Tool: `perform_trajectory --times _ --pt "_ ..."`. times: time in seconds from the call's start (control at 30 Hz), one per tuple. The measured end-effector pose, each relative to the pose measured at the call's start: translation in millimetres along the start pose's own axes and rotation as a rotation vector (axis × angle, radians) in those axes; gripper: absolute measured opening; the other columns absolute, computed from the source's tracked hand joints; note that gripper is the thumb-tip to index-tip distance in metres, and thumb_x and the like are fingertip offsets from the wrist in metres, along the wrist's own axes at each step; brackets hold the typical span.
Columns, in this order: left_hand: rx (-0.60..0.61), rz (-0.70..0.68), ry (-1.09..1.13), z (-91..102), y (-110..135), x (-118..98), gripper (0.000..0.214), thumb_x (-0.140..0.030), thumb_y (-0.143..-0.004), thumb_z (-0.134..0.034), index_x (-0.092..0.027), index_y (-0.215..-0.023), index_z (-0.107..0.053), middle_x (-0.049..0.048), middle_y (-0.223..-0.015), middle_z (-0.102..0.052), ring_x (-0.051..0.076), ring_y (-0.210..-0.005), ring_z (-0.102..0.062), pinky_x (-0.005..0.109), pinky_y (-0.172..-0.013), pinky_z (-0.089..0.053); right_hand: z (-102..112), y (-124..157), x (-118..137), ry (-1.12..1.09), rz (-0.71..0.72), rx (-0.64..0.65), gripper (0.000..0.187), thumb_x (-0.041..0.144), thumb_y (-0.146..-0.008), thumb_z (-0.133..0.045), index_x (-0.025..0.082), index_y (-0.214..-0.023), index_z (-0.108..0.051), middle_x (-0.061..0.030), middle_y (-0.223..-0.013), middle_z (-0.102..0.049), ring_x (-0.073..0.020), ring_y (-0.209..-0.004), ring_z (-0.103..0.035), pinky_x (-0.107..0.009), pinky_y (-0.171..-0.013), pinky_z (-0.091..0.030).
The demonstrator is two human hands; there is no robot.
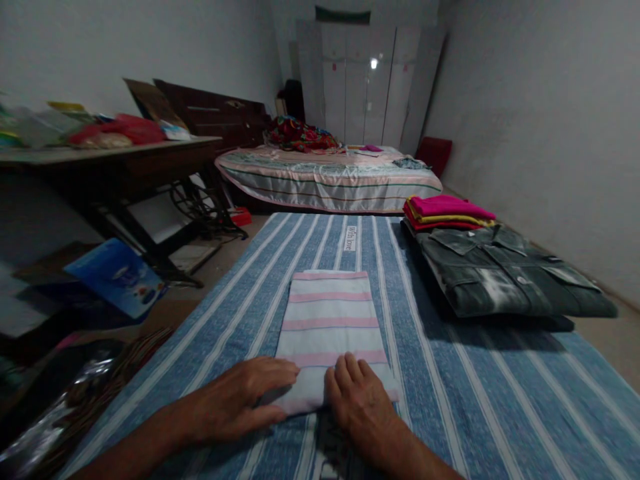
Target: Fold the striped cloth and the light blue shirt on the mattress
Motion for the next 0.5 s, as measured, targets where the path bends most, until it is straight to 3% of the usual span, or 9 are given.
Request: perform_trajectory --times 0.17,0.33,0.5 --pt "-0.094 0.024 0.271 7.3 -56 12 0.029 -0.027 -0.088 -0.047 -0.015 -0.107 -0.065 0.0119 -0.111 -0.068 0.024 -0.108 -0.061 0.035 -0.097 -0.043 -12 3 1 0.024 -0.033 -0.007 0.040 0.008 -0.077 -0.062 0.009 -0.116 -0.055 -0.0162 -0.115 -0.061 -0.0314 -0.107 -0.055 -0.041 -0.088 -0.048" --pt "-0.069 0.074 0.640 -17.5 -125 23 0.037 -0.021 -0.081 -0.052 -0.009 -0.113 -0.066 0.0153 -0.121 -0.064 0.028 -0.114 -0.058 0.035 -0.101 -0.041 -10 -1 1 0.017 0.003 -0.018 0.034 0.010 -0.079 -0.059 0.008 -0.114 -0.056 -0.0183 -0.111 -0.063 -0.0317 -0.102 -0.059 -0.040 -0.081 -0.050" --pt "0.018 0.087 0.764 -35.1 -153 29 0.037 -0.019 -0.081 -0.051 -0.010 -0.114 -0.067 0.0111 -0.117 -0.067 0.026 -0.110 -0.061 0.033 -0.098 -0.043 -13 -7 -5 -0.032 -0.046 0.017 0.032 0.010 -0.078 -0.058 0.012 -0.110 -0.058 -0.0149 -0.109 -0.065 -0.0301 -0.099 -0.061 -0.038 -0.081 -0.050"
Point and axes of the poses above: each hand's wrist, its own y-axis away from the middle knuckle, its own z-axis out of the back of the hand, x = y × z, the point moved 6 cm from there along -y, towards the middle knuckle
